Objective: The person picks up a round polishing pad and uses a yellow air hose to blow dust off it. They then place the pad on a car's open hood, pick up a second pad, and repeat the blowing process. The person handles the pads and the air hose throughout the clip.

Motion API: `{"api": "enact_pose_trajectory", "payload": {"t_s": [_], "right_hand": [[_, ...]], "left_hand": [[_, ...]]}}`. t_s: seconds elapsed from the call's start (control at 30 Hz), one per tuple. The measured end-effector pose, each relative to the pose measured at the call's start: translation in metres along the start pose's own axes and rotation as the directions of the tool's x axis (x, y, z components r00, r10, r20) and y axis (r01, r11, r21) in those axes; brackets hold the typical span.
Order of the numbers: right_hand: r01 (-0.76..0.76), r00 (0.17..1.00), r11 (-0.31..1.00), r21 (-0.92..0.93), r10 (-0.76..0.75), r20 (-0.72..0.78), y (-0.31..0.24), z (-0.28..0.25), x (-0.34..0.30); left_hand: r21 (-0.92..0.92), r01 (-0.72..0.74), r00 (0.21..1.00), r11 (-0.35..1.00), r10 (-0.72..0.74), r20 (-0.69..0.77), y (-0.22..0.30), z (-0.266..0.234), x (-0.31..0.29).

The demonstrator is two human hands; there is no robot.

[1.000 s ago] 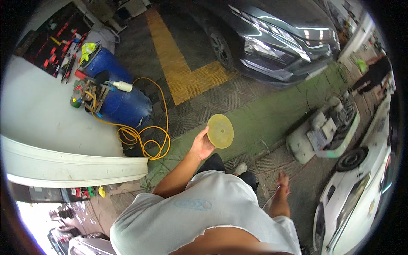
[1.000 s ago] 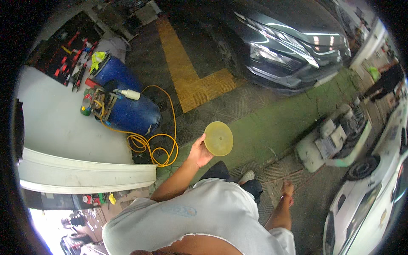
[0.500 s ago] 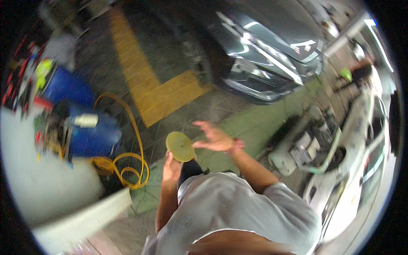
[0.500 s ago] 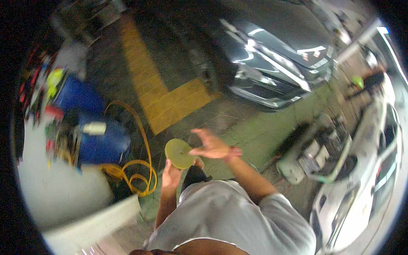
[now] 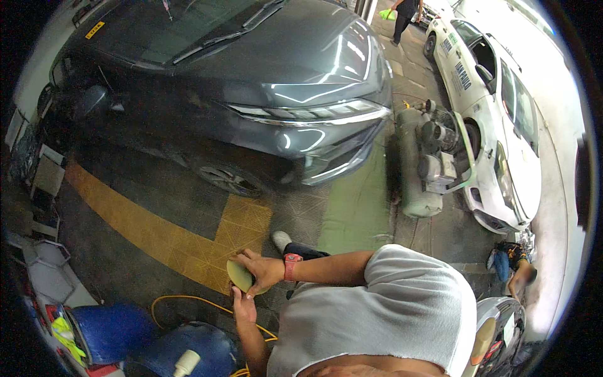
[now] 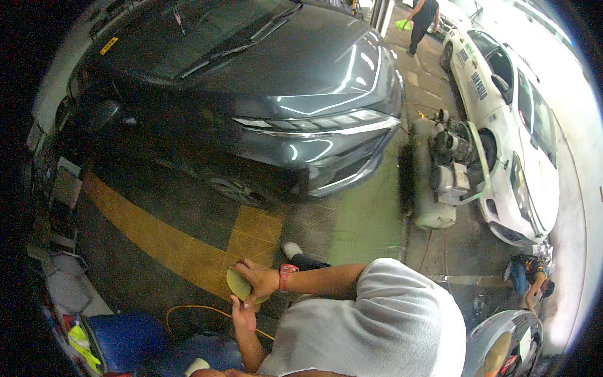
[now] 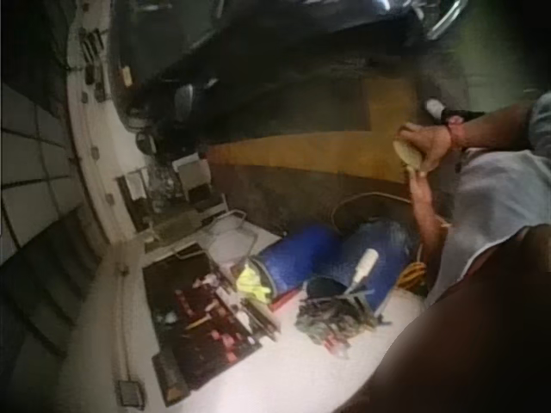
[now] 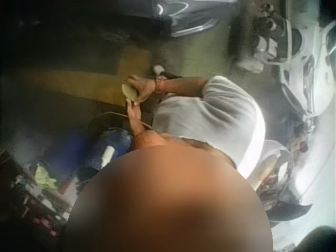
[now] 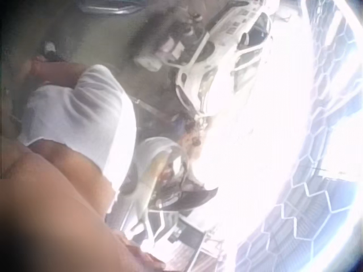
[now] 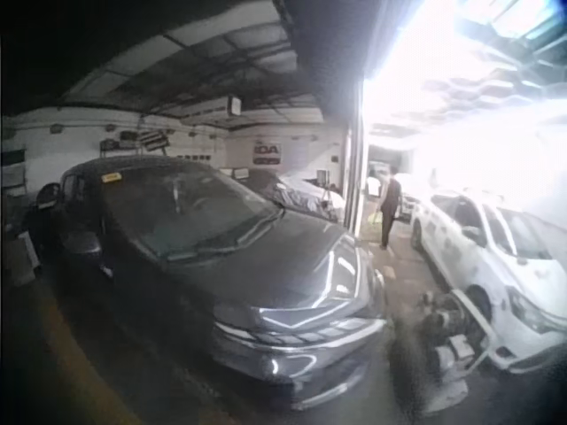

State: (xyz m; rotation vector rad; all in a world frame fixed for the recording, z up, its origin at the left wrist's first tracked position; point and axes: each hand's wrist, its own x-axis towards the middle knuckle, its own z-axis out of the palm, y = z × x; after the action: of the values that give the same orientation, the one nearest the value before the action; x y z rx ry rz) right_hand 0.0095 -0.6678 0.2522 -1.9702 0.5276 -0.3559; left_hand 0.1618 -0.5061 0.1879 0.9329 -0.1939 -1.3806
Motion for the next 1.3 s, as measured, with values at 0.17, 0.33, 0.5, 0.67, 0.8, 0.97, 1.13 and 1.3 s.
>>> {"api": "enact_pose_trajectory", "payload": {"t_s": [0.17, 0.33, 0.5, 0.67, 0.8, 0.97, 1.13, 1.3], "right_hand": [[-0.011, 0.994, 0.975, -0.220, 0.034, 0.103, 0.035, 0.003, 0.131], [0.187, 0.896, 0.954, 0.236, -0.264, 0.357, 0.030, -0.013, 0.284], [0.183, 0.866, 0.980, 0.081, -0.199, 0.458, 0.003, 0.017, 0.432], [0.055, 0.790, 0.992, 0.116, -0.114, 0.603, 0.004, 0.071, 0.549], [-0.024, 0.801, 0.987, 0.160, -0.077, 0.593, 0.048, 0.130, 0.642], [-0.024, 0.790, 0.930, -0.366, 0.242, 0.563, 0.155, 0.166, 0.729], [-0.335, 0.634, 0.729, -0.597, 0.643, 0.429, 0.200, 0.124, 0.778], [-0.416, 0.554, 0.639, -0.647, 0.742, 0.376, 0.198, 0.132, 0.847]], "left_hand": [[0.114, 0.005, 1.000, 0.994, -0.002, -0.025, 0.076, -0.032, 0.088], [-0.367, -0.182, 0.973, 0.912, 0.115, -0.198, 0.163, -0.039, 0.147], [-0.287, -0.467, 0.788, 0.836, 0.246, -0.565, 0.254, -0.068, 0.140], [-0.329, -0.691, 0.634, 0.643, 0.322, -0.703, 0.299, -0.148, 0.131], [-0.345, -0.790, 0.560, 0.508, 0.366, -0.743, 0.339, -0.231, 0.151], [-0.368, -0.832, 0.528, 0.415, 0.393, -0.753, 0.451, -0.334, 0.179], [-0.308, -0.856, 0.477, 0.415, 0.402, -0.782, 0.601, -0.410, 0.190], [-0.277, -0.905, 0.418, 0.322, 0.556, -0.718, 0.703, -0.487, 0.204]]}}
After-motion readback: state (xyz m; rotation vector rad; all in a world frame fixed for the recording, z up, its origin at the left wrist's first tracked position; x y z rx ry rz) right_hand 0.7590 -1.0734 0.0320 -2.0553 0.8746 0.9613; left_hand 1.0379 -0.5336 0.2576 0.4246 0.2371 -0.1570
